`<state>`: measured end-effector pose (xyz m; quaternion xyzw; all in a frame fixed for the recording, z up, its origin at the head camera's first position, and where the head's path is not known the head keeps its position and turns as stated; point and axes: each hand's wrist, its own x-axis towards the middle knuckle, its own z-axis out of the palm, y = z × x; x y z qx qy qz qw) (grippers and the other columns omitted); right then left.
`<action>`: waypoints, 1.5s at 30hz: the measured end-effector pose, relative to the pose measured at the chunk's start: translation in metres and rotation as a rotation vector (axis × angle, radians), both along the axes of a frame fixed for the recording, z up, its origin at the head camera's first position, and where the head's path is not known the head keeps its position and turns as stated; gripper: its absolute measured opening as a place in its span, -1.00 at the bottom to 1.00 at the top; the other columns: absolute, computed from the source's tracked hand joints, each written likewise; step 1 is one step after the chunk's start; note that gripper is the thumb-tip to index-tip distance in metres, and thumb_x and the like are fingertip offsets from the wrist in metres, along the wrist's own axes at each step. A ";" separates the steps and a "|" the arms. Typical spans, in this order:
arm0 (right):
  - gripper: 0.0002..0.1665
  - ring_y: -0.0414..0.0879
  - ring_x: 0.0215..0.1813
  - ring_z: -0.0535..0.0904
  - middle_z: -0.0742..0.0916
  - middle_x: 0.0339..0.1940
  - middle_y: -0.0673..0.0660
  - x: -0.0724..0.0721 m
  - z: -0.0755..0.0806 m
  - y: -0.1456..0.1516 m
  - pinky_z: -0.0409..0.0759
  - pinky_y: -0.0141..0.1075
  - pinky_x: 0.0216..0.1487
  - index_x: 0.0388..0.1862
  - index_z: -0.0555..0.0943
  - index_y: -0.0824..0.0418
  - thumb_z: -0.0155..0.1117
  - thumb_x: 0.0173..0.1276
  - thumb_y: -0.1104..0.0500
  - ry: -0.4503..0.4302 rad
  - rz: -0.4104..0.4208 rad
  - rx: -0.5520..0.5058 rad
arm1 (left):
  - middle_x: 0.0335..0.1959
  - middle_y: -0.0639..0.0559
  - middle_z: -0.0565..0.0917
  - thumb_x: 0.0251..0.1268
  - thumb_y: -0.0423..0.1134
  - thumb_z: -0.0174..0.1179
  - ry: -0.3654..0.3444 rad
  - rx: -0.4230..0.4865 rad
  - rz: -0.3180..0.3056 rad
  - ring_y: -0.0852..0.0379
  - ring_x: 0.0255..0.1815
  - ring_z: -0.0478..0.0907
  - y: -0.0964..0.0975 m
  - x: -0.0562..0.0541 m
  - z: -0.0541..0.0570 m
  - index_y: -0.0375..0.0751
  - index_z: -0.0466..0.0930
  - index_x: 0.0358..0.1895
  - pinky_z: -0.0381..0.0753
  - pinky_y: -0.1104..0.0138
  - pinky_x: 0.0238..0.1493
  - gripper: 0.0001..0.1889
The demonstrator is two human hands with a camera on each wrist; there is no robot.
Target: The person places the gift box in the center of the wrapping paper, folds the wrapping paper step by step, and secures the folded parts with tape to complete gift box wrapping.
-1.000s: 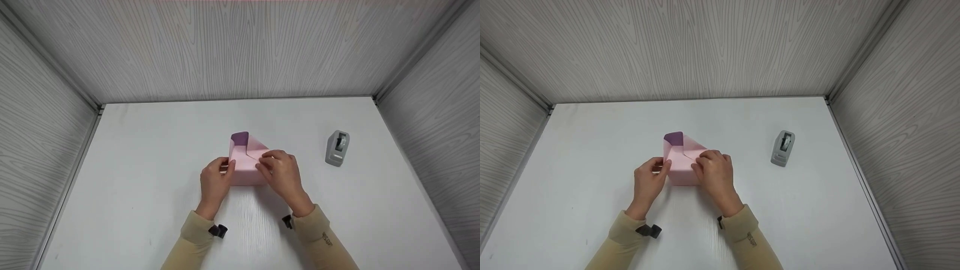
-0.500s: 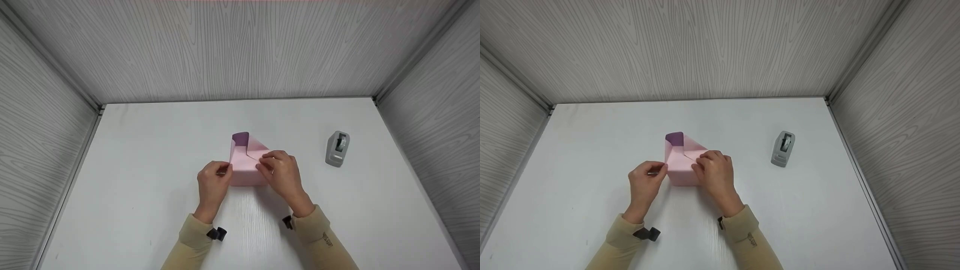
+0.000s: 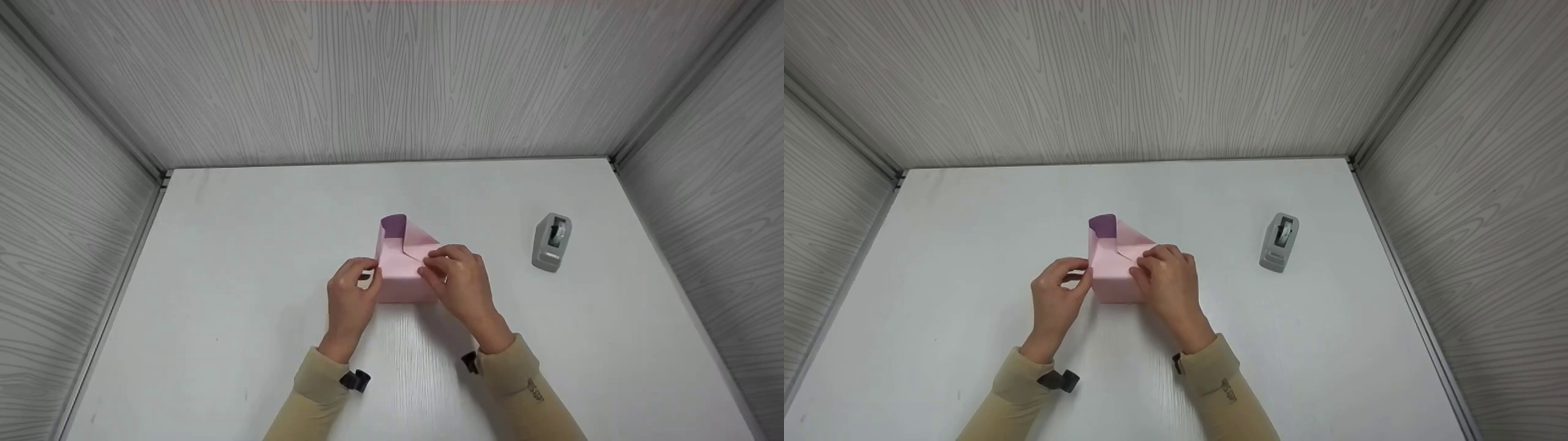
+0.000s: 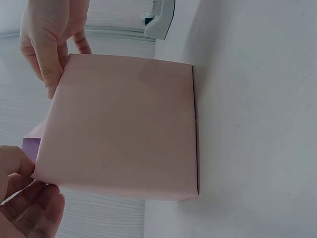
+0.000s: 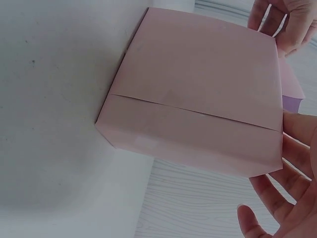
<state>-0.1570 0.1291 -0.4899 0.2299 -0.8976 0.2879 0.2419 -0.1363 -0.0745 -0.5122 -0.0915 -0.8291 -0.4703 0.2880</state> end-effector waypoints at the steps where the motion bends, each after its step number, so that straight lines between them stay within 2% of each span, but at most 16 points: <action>1: -0.81 0.01 -0.07 0.62 0.73 -0.24 0.08 0.000 0.000 0.000 0.51 -0.01 -0.12 -0.31 0.79 0.24 0.53 0.16 0.15 -0.002 0.000 0.001 | -0.25 -0.05 0.69 0.17 -0.44 0.32 -0.001 0.002 -0.005 0.12 -0.22 0.65 0.000 0.000 0.000 -0.32 0.70 -0.23 0.69 0.18 -0.30 -0.89; 5: -0.81 0.02 -0.08 0.62 0.74 -0.23 0.08 0.000 0.001 0.000 0.51 0.00 -0.13 -0.30 0.79 0.24 0.53 0.16 0.15 -0.009 0.002 -0.001 | -0.24 -0.05 0.67 0.19 -0.41 0.34 0.002 0.003 -0.003 0.14 -0.22 0.64 0.002 -0.002 0.000 -0.34 0.72 -0.15 0.68 0.18 -0.29 -0.83; 11: -0.80 0.03 -0.10 0.63 0.73 -0.26 0.07 -0.001 0.000 0.000 0.54 0.01 -0.15 -0.33 0.79 0.24 0.55 0.13 0.14 0.016 0.006 -0.008 | -0.31 -0.03 0.67 0.16 -0.45 0.35 0.077 -0.049 0.003 0.10 -0.28 0.63 0.002 -0.006 0.002 -0.33 0.77 -0.28 0.64 0.24 -0.27 -0.92; 14: -0.81 0.01 -0.10 0.63 0.73 -0.27 0.06 -0.001 0.000 0.000 0.54 -0.01 -0.15 -0.32 0.79 0.23 0.55 0.13 0.14 0.018 0.006 -0.004 | -0.24 -0.05 0.70 0.14 -0.48 0.34 0.099 -0.088 -0.023 0.06 -0.19 0.65 0.002 -0.007 0.002 -0.35 0.77 -0.30 0.64 0.24 -0.17 -0.92; 18: -0.82 0.00 -0.09 0.62 0.73 -0.26 0.04 -0.001 0.001 0.000 0.53 -0.02 -0.14 -0.31 0.80 0.22 0.53 0.16 0.14 0.001 0.003 0.005 | -0.12 -0.10 0.72 0.13 -0.51 0.32 0.095 -0.147 -0.057 0.01 -0.04 0.65 0.001 -0.009 0.003 -0.38 0.76 -0.27 0.62 0.24 -0.01 -0.89; 24: -0.82 0.00 -0.10 0.62 0.73 -0.26 0.05 0.000 0.001 0.000 0.53 -0.02 -0.15 -0.31 0.80 0.23 0.52 0.17 0.15 -0.006 0.002 0.003 | -0.01 -0.10 0.70 0.17 -0.40 0.32 0.085 -0.243 -0.095 -0.01 0.08 0.61 0.000 -0.011 0.003 -0.34 0.76 -0.19 0.54 0.17 0.14 -0.84; 29: -0.83 0.00 -0.11 0.62 0.73 -0.26 0.06 -0.001 0.000 -0.001 0.53 -0.04 -0.16 -0.31 0.79 0.23 0.52 0.16 0.16 0.002 0.005 -0.003 | 0.03 -0.10 0.68 0.19 -0.30 0.34 0.101 -0.300 -0.117 -0.03 0.09 0.57 0.002 -0.011 0.002 -0.31 0.72 -0.05 0.51 0.11 0.15 -0.73; 32: -0.83 0.00 -0.11 0.62 0.73 -0.26 0.06 -0.001 0.000 0.000 0.52 -0.04 -0.16 -0.31 0.79 0.23 0.53 0.16 0.17 -0.001 0.009 -0.008 | 0.05 -0.06 0.67 0.23 -0.27 0.33 0.100 -0.340 -0.132 -0.03 0.11 0.54 0.002 -0.012 0.001 -0.27 0.72 -0.02 0.49 0.11 0.16 -0.72; 39: -0.83 0.04 -0.13 0.63 0.74 -0.26 0.10 -0.002 -0.001 0.000 0.57 -0.02 -0.19 -0.32 0.79 0.27 0.54 0.15 0.19 0.020 0.026 -0.023 | 0.02 -0.02 0.70 0.30 -0.24 0.29 0.099 -0.370 -0.150 -0.05 0.13 0.50 0.003 -0.012 -0.001 -0.24 0.75 -0.08 0.45 0.08 0.18 -0.78; 45: -0.81 0.06 -0.13 0.63 0.73 -0.26 0.11 -0.001 -0.001 -0.001 0.56 0.03 -0.17 -0.31 0.79 0.27 0.53 0.16 0.17 0.015 0.024 -0.018 | 0.00 -0.05 0.69 0.29 -0.25 0.29 0.115 -0.378 -0.153 -0.04 0.14 0.51 0.005 -0.014 -0.001 -0.26 0.74 -0.13 0.49 0.08 0.09 -0.81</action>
